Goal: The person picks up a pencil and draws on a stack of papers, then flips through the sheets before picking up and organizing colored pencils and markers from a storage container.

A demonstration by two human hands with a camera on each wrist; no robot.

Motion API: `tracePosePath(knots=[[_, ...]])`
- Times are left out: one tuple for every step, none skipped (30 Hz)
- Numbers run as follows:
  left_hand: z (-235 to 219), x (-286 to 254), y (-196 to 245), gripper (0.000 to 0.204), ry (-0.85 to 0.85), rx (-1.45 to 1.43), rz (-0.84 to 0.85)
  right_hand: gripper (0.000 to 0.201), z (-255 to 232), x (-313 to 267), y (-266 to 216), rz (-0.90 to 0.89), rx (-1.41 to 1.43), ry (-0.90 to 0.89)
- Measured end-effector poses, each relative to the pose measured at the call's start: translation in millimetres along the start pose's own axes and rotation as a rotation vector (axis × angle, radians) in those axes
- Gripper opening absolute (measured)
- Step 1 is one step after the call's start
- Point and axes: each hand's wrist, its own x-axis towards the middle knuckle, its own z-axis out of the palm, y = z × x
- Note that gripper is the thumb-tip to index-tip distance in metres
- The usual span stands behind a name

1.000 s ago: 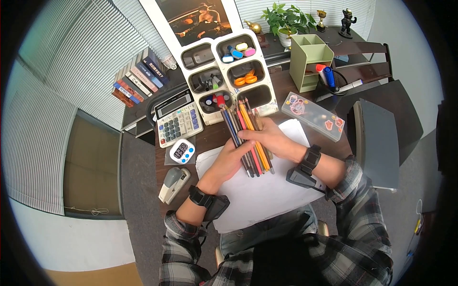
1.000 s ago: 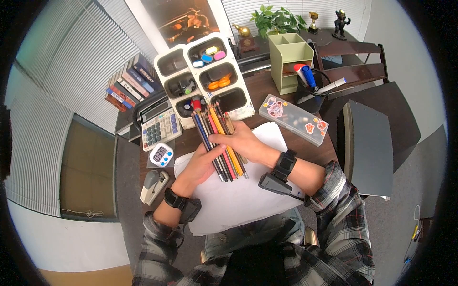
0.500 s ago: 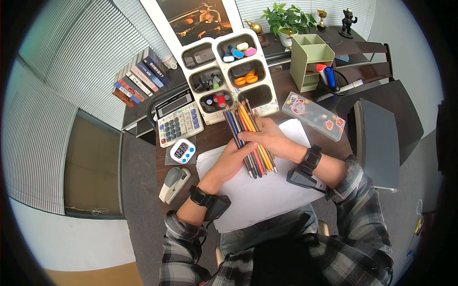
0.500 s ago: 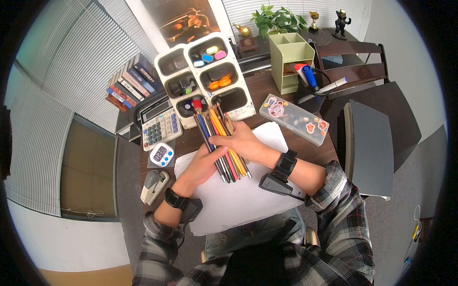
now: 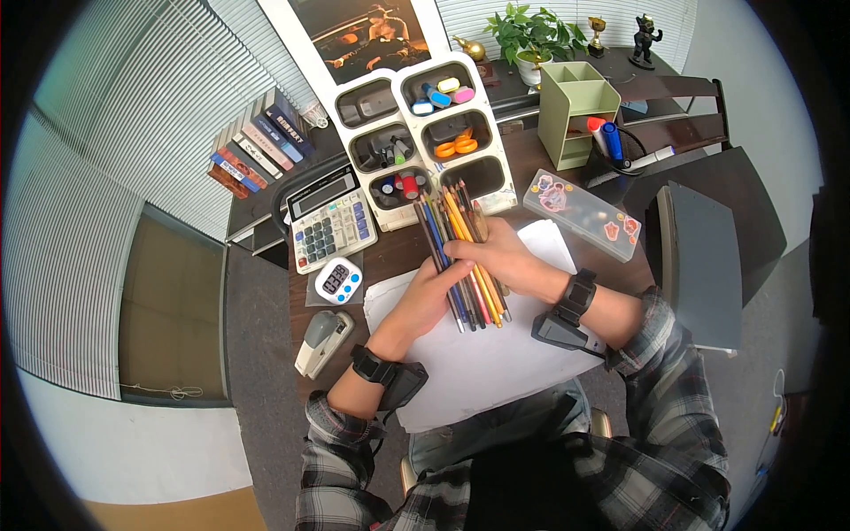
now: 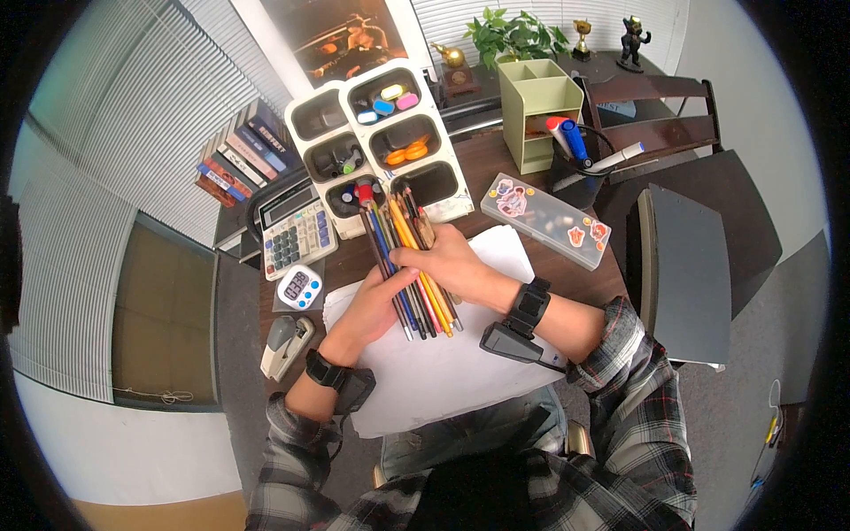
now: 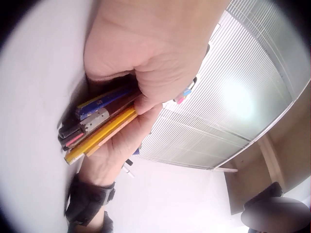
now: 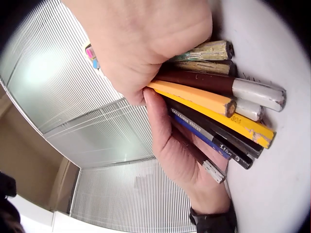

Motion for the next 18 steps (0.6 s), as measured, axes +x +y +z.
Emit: tracePosePath(knots=[[0.8, -0.2, 0.3, 0.032, 0.0, 0.0, 0.0, 0.027, 0.5, -0.6, -1.1, 0.0, 0.0, 0.0], [2.2, -0.6, 1.0, 0.032, 0.007, -0.005, 0.001, 0.027, 1.1, -1.6, -2.7, -0.003, 0.039, -0.008], [3.1, -0.8, 1.3, 0.032, 0.013, -0.01, 0.001, 0.027, 1.5, -2.3, -3.9, -0.005, 0.077, -0.016], [3.3, -0.7, 1.3, 0.032, 0.013, -0.01, 0.002, 0.027, 1.5, -2.6, -4.7, -0.005, 0.077, -0.016], [3.5, -0.5, 1.4, 0.032, 0.012, -0.01, 0.005, 0.027, 1.4, -2.9, -5.4, 0.001, 0.084, -0.019], [3.6, -0.4, 1.3, 0.032, 0.01, -0.01, 0.008, 0.027, 1.3, -2.9, -5.7, 0.008, 0.091, -0.022], [3.6, -0.4, 1.2, 0.032, 0.01, -0.01, 0.009, 0.027, 1.0, -2.8, -5.3, 0.008, 0.091, -0.022], [3.5, -0.4, 0.9, 0.032, 0.012, -0.003, 0.009, 0.027, 0.5, -2.5, -4.5, 0.013, 0.098, -0.025], [3.4, -0.2, 0.7, 0.032, 0.014, 0.004, 0.01, 0.027, 0.3, -2.3, -4.1, 0.018, 0.104, -0.029], [2.9, 0.1, 0.3, 0.032, 0.014, 0.004, 0.01, 0.027, 0.6, -2.4, -4.3, 0.018, 0.104, -0.029], [2.4, 0.5, -0.2, 0.032, 0.013, 0.014, 0.013, 0.028, 1.1, -2.8, -4.9, 0.022, 0.128, -0.028], [2.1, 0.9, -0.4, 0.033, 0.012, 0.024, 0.015, 0.028, 1.5, -3.2, -5.6, 0.027, 0.151, -0.026], [2.3, 1.0, -0.2, 0.033, 0.012, 0.024, 0.015, 0.028, 1.6, -3.5, -6.5, 0.027, 0.151, -0.026], [2.7, 0.9, 0.2, 0.034, 0.008, 0.043, 0.019, 0.029, 1.7, -4.0, -7.5, 0.031, 0.158, -0.028], [3.1, 0.7, 0.7, 0.036, 0.004, 0.061, 0.023, 0.029, 1.8, -4.3, -8.4, 0.034, 0.165, -0.029], [3.6, -0.1, 1.8, 0.036, 0.004, 0.061, 0.023, 0.029, 1.7, -4.4, -9.5, 0.034, 0.165, -0.029], [4.0, -1.1, 3.4, 0.037, -0.005, 0.093, 0.02, 0.03, 1.1, -4.1, -10.8, 0.019, 0.128, -0.043], [4.1, -1.7, 4.4, 0.039, -0.014, 0.124, 0.017, 0.03, 0.4, -3.7, -11.7, 0.004, 0.089, -0.057]])
